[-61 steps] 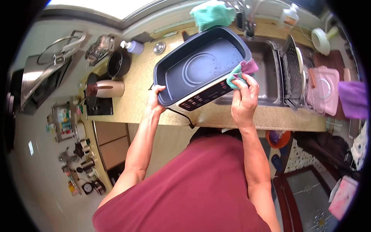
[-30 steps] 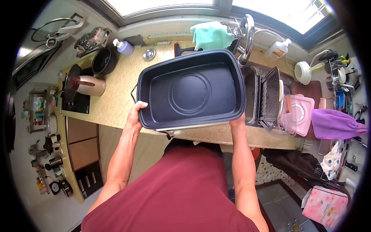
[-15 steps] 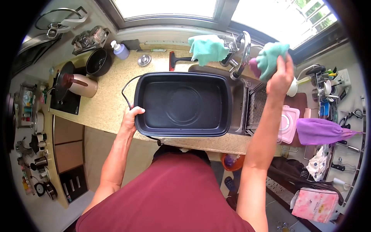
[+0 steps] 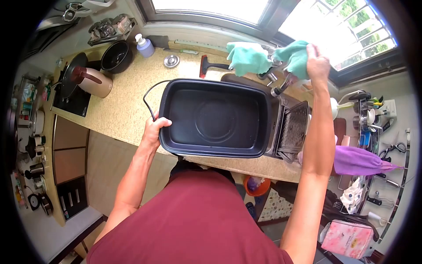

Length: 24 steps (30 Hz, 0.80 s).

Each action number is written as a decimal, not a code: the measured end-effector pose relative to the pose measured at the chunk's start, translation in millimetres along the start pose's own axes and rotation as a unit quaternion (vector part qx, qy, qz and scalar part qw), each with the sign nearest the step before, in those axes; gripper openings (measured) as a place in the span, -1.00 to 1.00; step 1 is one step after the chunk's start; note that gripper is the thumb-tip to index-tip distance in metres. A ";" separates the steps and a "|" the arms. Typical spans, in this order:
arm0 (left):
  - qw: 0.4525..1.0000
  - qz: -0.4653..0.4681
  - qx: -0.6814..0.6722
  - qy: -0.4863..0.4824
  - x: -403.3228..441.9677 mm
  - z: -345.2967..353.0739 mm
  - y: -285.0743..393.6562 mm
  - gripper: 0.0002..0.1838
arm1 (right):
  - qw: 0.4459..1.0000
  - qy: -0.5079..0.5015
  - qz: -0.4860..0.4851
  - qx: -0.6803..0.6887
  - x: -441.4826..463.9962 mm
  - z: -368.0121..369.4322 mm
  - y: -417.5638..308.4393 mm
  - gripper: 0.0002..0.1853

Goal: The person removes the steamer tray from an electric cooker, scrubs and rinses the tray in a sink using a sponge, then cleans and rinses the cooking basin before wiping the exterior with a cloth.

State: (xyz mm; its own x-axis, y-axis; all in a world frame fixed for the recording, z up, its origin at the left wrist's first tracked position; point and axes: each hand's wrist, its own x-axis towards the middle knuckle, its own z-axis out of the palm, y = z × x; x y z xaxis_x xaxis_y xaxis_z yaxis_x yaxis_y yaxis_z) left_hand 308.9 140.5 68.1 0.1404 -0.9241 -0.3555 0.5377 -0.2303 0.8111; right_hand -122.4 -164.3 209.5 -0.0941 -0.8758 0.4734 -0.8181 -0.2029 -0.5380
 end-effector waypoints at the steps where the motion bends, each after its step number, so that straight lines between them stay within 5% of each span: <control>1: 1.000 0.004 -0.003 0.001 3.5 -0.9 -0.2 -0.31 | 0.997 0.041 0.000 0.064 10.8 -6.0 -6.2 -0.62; 5: 1.000 0.000 -0.008 0.006 1.6 -3.9 -4.5 -0.33 | 0.978 0.044 -0.001 0.202 28.9 -30.4 -36.5 -0.70; 7: 1.000 -0.009 -0.011 0.021 4.4 -4.6 -6.4 -0.35 | 0.962 -0.053 0.048 0.264 32.0 -31.2 -41.2 -0.69; 9: 1.000 -0.009 -0.018 0.022 3.5 -2.3 -5.2 -0.36 | 0.969 -0.135 0.087 0.185 28.9 -25.0 -35.7 -0.67; 11: 1.000 -0.001 -0.023 0.016 4.1 -1.7 -5.5 -0.35 | 0.974 -0.217 0.044 -0.047 26.6 -11.5 -14.7 -0.66; 13: 1.000 0.000 -0.025 0.016 4.9 -3.1 -8.1 -0.35 | 0.954 -0.271 0.093 0.093 19.3 3.6 9.4 -0.64; 21: 1.000 -0.008 0.015 0.023 9.0 -3.4 -11.3 -0.37 | 0.926 -0.255 0.255 0.107 9.5 23.4 0.9 -0.33; 24: 0.999 -0.016 0.028 0.016 8.5 -3.4 -12.2 -0.38 | 0.961 -0.255 0.100 0.039 10.6 30.5 20.9 -0.28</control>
State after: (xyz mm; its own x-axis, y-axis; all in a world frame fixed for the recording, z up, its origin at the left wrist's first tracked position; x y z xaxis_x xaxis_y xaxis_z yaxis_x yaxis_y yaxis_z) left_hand 306.3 136.5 53.6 0.1511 -0.9056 -0.3963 0.4943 -0.2780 0.8236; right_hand -123.3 -191.2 182.0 0.0612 -0.9974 -0.0378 -0.7651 -0.0226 -0.6436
